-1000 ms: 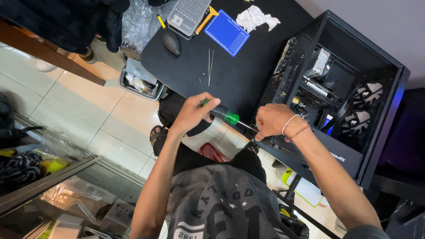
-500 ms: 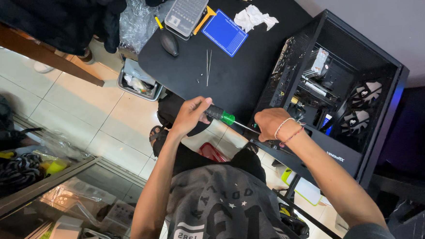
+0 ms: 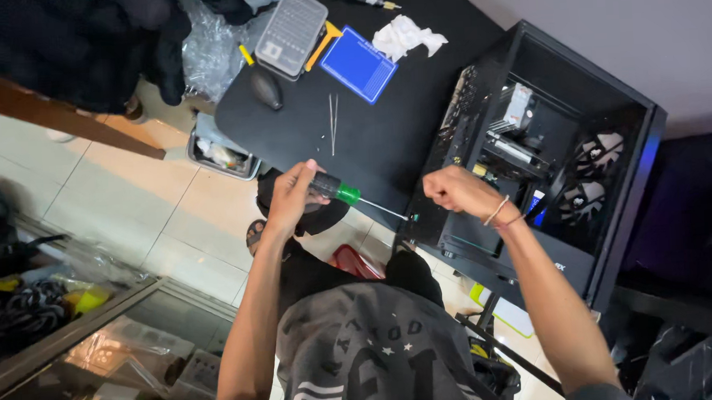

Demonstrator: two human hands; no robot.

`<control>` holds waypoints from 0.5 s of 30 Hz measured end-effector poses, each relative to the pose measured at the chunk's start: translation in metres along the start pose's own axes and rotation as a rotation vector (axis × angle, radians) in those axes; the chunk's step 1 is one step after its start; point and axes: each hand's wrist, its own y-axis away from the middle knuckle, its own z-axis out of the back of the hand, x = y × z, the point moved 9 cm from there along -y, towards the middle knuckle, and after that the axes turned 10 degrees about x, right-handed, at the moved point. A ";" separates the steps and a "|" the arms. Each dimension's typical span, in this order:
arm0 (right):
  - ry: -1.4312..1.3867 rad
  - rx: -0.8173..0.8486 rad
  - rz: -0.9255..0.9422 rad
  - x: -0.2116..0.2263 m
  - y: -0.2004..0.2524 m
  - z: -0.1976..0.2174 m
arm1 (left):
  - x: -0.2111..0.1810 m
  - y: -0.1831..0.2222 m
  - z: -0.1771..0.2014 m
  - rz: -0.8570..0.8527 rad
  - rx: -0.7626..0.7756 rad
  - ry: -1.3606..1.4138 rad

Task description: The person unscrews the back panel of a computer tower with a screwdriver, removes the side panel, and works on the internal components with a screwdriver.

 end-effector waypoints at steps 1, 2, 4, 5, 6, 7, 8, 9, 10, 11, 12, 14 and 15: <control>-0.223 0.076 0.078 0.015 0.007 -0.004 | 0.000 -0.005 -0.001 -0.009 0.003 0.012; -0.452 0.150 0.157 0.031 0.015 -0.010 | -0.001 -0.009 -0.001 -0.014 0.009 0.020; -0.651 0.171 0.185 0.035 0.014 -0.014 | -0.008 -0.009 -0.004 -0.008 0.009 0.025; -0.838 0.199 0.218 0.041 0.013 -0.016 | -0.013 -0.011 -0.003 -0.009 0.000 0.036; -0.854 0.188 0.219 0.034 0.008 -0.018 | -0.016 -0.013 -0.001 0.000 0.013 0.026; -0.986 0.217 0.309 0.035 0.004 -0.019 | -0.018 -0.015 0.002 0.019 0.025 0.009; -1.116 0.248 0.401 0.036 0.000 -0.021 | -0.021 -0.016 0.007 0.039 0.034 -0.007; -1.131 0.238 0.402 0.034 -0.003 -0.022 | -0.024 -0.021 0.008 0.049 0.045 -0.017; -1.233 0.245 0.457 0.034 -0.004 -0.025 | -0.028 -0.022 0.011 0.049 0.051 -0.026; -1.334 0.250 0.514 0.034 -0.004 -0.027 | -0.030 -0.023 0.013 0.049 0.058 -0.034; -1.349 0.243 0.519 0.037 -0.003 -0.030 | -0.036 -0.022 0.013 0.058 0.065 -0.047; -1.438 0.164 0.510 0.035 -0.001 -0.031 | -0.041 -0.021 0.010 0.097 0.073 -0.049; -1.452 0.156 0.513 0.036 -0.001 -0.031 | -0.040 -0.025 0.011 0.107 0.081 -0.060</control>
